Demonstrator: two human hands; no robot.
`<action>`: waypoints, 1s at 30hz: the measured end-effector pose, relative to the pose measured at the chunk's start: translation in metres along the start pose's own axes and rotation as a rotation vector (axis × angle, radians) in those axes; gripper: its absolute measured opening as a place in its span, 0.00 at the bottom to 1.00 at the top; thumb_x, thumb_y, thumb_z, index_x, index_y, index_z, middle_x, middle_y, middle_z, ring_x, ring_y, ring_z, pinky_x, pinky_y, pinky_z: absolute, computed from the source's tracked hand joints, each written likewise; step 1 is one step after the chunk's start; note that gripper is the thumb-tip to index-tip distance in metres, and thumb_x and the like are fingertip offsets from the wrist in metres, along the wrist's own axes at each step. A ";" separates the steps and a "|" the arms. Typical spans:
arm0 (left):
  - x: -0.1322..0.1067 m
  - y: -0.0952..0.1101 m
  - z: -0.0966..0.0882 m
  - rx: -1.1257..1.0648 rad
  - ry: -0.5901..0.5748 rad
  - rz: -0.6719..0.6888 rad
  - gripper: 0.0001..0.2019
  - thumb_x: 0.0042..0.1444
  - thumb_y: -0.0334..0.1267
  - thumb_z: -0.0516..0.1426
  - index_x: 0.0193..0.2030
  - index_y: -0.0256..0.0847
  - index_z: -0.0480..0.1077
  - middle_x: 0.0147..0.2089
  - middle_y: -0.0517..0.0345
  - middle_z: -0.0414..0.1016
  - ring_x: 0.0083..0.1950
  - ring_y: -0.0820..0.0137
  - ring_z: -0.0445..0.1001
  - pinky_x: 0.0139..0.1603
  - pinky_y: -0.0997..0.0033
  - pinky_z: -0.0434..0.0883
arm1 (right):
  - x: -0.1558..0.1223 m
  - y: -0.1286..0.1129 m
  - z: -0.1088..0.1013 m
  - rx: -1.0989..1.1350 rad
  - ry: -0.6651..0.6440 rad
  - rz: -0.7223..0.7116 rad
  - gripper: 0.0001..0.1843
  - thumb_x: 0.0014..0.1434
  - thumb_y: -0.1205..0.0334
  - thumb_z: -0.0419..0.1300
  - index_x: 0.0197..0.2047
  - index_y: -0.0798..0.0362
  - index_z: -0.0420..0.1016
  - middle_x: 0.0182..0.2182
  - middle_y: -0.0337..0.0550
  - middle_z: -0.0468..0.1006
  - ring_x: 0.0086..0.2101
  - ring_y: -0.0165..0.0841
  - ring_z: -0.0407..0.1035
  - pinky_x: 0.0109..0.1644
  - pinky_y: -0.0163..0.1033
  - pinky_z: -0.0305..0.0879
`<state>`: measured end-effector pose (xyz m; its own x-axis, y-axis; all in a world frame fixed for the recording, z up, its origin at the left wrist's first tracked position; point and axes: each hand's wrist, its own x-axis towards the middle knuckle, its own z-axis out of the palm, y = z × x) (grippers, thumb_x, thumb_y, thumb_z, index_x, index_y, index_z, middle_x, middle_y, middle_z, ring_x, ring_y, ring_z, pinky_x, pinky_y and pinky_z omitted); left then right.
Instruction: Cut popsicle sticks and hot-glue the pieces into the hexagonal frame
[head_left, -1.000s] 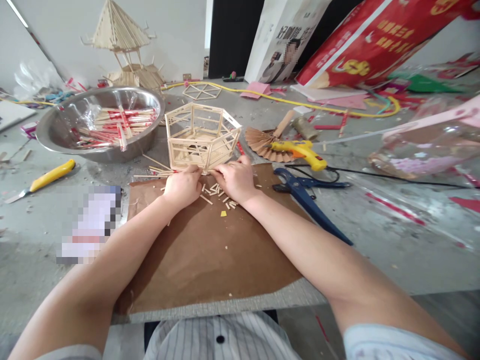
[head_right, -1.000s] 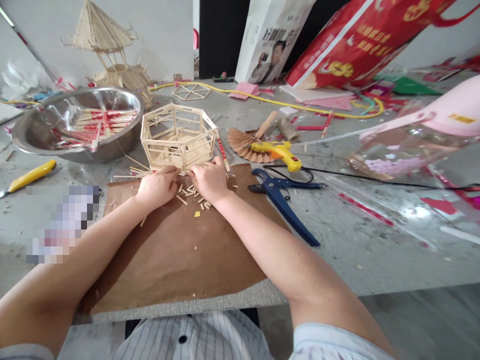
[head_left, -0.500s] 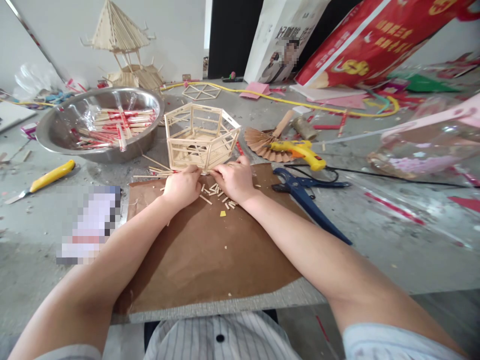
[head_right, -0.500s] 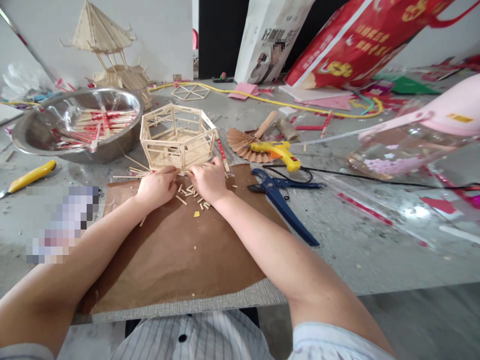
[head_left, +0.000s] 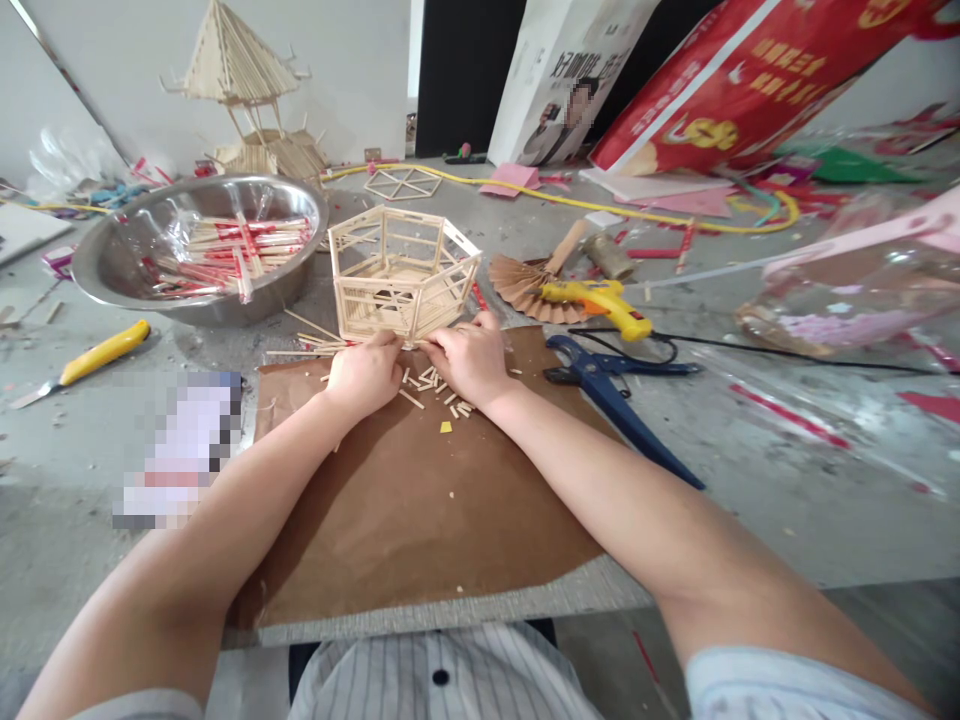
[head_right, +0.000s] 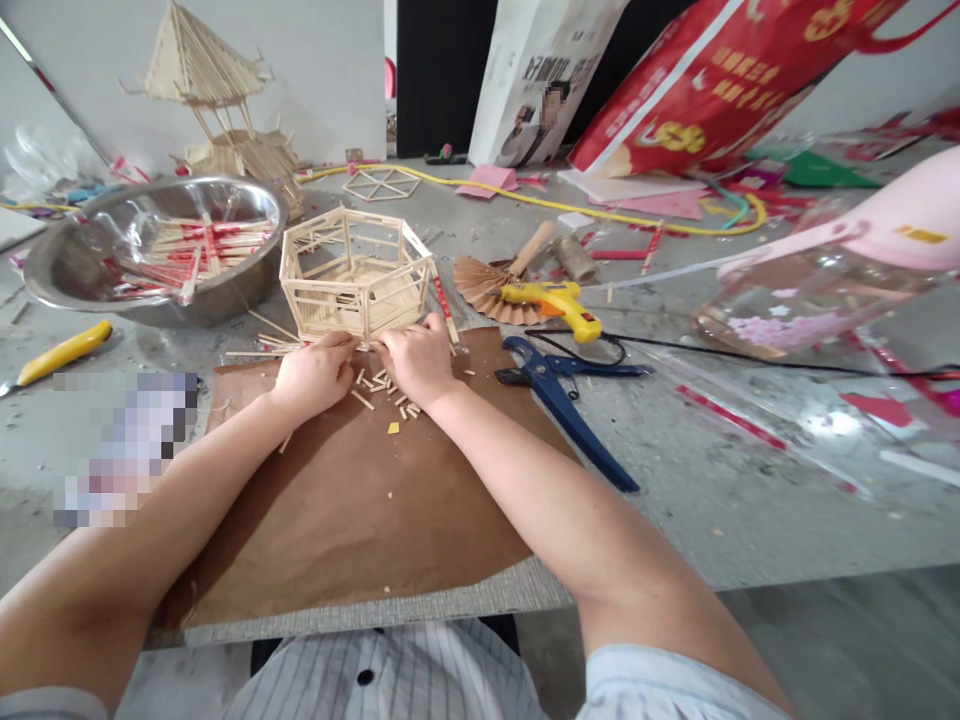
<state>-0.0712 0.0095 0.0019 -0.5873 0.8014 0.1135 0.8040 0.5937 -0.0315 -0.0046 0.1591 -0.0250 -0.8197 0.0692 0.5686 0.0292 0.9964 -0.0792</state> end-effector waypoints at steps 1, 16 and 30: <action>0.000 0.000 0.000 0.000 0.005 0.001 0.19 0.54 0.34 0.45 0.51 0.42 0.64 0.52 0.54 0.68 0.45 0.64 0.72 0.38 0.67 0.69 | 0.000 0.000 0.000 -0.002 0.002 -0.001 0.23 0.62 0.51 0.44 0.27 0.53 0.74 0.20 0.40 0.75 0.25 0.31 0.66 0.39 0.40 0.43; 0.000 0.000 0.000 0.013 -0.005 -0.005 0.19 0.54 0.35 0.45 0.52 0.43 0.64 0.52 0.55 0.68 0.45 0.64 0.72 0.37 0.68 0.69 | 0.000 -0.001 0.000 0.004 -0.004 0.003 0.23 0.61 0.51 0.44 0.28 0.53 0.75 0.20 0.41 0.75 0.25 0.31 0.65 0.40 0.40 0.43; 0.001 0.000 0.000 0.017 0.018 0.001 0.18 0.53 0.35 0.45 0.50 0.42 0.65 0.51 0.55 0.69 0.43 0.64 0.73 0.35 0.67 0.69 | 0.000 -0.001 0.000 0.004 -0.004 0.000 0.21 0.61 0.54 0.46 0.27 0.54 0.74 0.20 0.40 0.74 0.25 0.31 0.64 0.39 0.40 0.42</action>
<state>-0.0717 0.0098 0.0021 -0.5843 0.8008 0.1314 0.8030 0.5939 -0.0489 -0.0048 0.1585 -0.0248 -0.8221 0.0689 0.5651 0.0268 0.9962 -0.0825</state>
